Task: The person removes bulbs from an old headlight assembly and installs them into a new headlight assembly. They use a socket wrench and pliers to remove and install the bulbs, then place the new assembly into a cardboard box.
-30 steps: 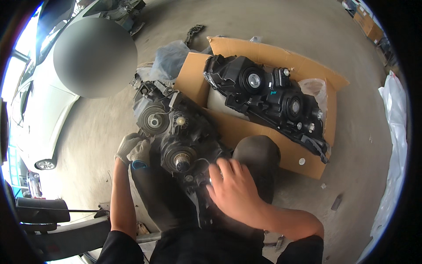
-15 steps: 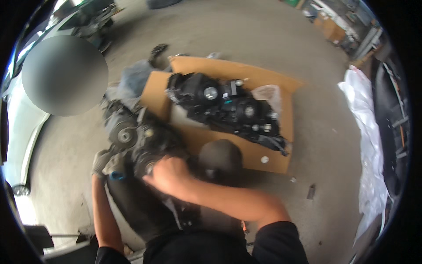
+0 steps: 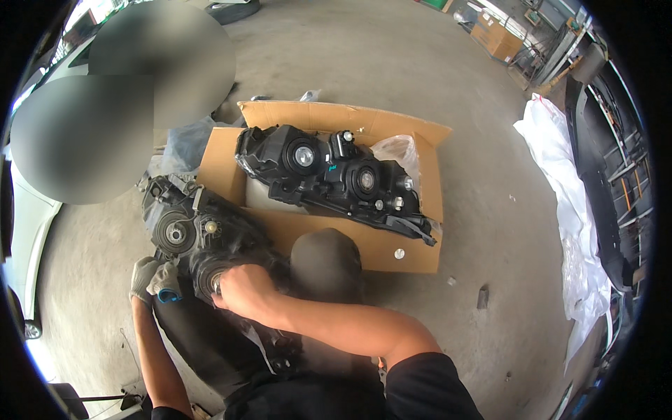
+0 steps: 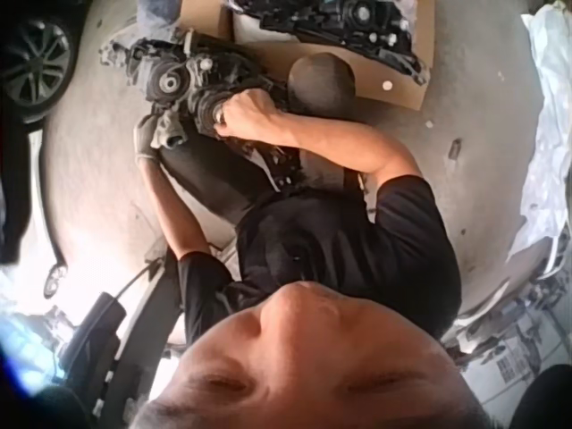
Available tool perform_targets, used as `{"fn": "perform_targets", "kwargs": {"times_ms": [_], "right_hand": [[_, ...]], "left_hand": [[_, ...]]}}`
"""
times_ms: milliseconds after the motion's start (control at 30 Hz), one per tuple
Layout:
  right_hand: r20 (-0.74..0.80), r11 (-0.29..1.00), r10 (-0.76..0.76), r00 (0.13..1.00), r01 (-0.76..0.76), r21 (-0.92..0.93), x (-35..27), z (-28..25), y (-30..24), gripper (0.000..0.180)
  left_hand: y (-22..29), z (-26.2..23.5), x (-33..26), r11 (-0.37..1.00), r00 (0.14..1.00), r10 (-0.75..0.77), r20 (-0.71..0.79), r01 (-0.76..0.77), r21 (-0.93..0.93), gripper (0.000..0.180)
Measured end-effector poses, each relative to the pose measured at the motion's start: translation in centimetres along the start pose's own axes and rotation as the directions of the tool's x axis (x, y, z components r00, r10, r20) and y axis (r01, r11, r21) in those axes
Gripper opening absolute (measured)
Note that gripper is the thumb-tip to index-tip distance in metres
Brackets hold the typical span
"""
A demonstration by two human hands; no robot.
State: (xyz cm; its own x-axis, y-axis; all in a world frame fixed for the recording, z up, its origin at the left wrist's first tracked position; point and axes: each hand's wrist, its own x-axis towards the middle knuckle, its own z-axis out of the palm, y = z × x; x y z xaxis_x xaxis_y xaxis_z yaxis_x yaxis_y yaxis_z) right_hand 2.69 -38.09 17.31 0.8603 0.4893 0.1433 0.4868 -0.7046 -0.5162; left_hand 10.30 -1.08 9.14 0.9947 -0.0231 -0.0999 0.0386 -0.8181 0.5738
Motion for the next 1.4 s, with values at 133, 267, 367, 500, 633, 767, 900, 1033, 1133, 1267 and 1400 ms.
{"fn": "perform_targets", "kwargs": {"times_ms": [133,267,367,500,633,767,900,1033,1133,1267,1400], "right_hand": [[-0.003,1.0,-0.02,1.0,0.02,-0.023,-0.1,-0.1,0.0,0.044],[0.009,0.991,-0.048,0.999,0.049,-0.121,0.2,-0.4,-0.5,0.044],[0.052,0.974,-0.034,0.998,0.045,-0.224,0.0,-1.5,-0.4,0.042],[0.086,0.963,-0.087,0.993,0.106,-0.247,0.8,-1.8,-1.3,0.039],[0.122,0.965,-0.085,0.989,0.112,-0.238,0.8,-2.0,-1.4,0.042],[0.116,0.979,0.03,0.993,-0.006,-0.204,0.3,-2.7,-1.5,0.051],[0.111,0.969,0.218,0.97,-0.202,-0.143,0.6,-2.9,-1.6,0.06],[0.095,0.979,0.202,0.975,-0.201,-0.022,1.1,-2.3,-1.3,0.053],[0.066,0.984,0.169,0.983,-0.172,0.04,1.0,-1.6,-0.9,0.05],[0.064,0.978,0.196,0.978,-0.2,0.063,1.2,-1.9,-1.1,0.051],[0.094,0.961,0.258,0.962,-0.265,0.083,1.2,-1.8,-1.0,0.054]], "left_hand": [[-0.8,-0.2,-0.2,1.0,1.0,-0.012,-0.011,0.013,0.01,0.023],[-1.4,-0.9,-0.9,0.977,0.99,0.138,0.019,-0.139,0.162,0.023],[5.0,-0.1,-0.7,0.902,0.945,-0.327,0.021,0.318,-0.29,0.03],[4.4,-1.4,-1.4,0.972,0.973,-0.23,0.001,0.23,-0.044,0.033],[4.7,-0.9,-1.5,0.975,0.975,-0.222,0.025,0.222,0.002,0.032],[7.0,-1.4,-1.9,0.953,0.953,-0.304,0.0,0.304,-0.023,0.032],[9.3,-2.1,-2.4,0.911,0.915,-0.404,-0.011,0.401,-0.098,0.032],[10.3,-2.5,-2.6,0.895,0.902,-0.432,-0.001,0.428,-0.126,0.032],[9.9,-2.2,-2.6,0.898,0.907,-0.421,-0.01,0.415,-0.147,0.032],[9.3,-2.2,-2.5,0.923,0.928,-0.371,-0.009,0.368,-0.11,0.033],[8.6,-2.0,-2.4,0.922,0.925,-0.379,-0.005,0.377,-0.091,0.033]]}}
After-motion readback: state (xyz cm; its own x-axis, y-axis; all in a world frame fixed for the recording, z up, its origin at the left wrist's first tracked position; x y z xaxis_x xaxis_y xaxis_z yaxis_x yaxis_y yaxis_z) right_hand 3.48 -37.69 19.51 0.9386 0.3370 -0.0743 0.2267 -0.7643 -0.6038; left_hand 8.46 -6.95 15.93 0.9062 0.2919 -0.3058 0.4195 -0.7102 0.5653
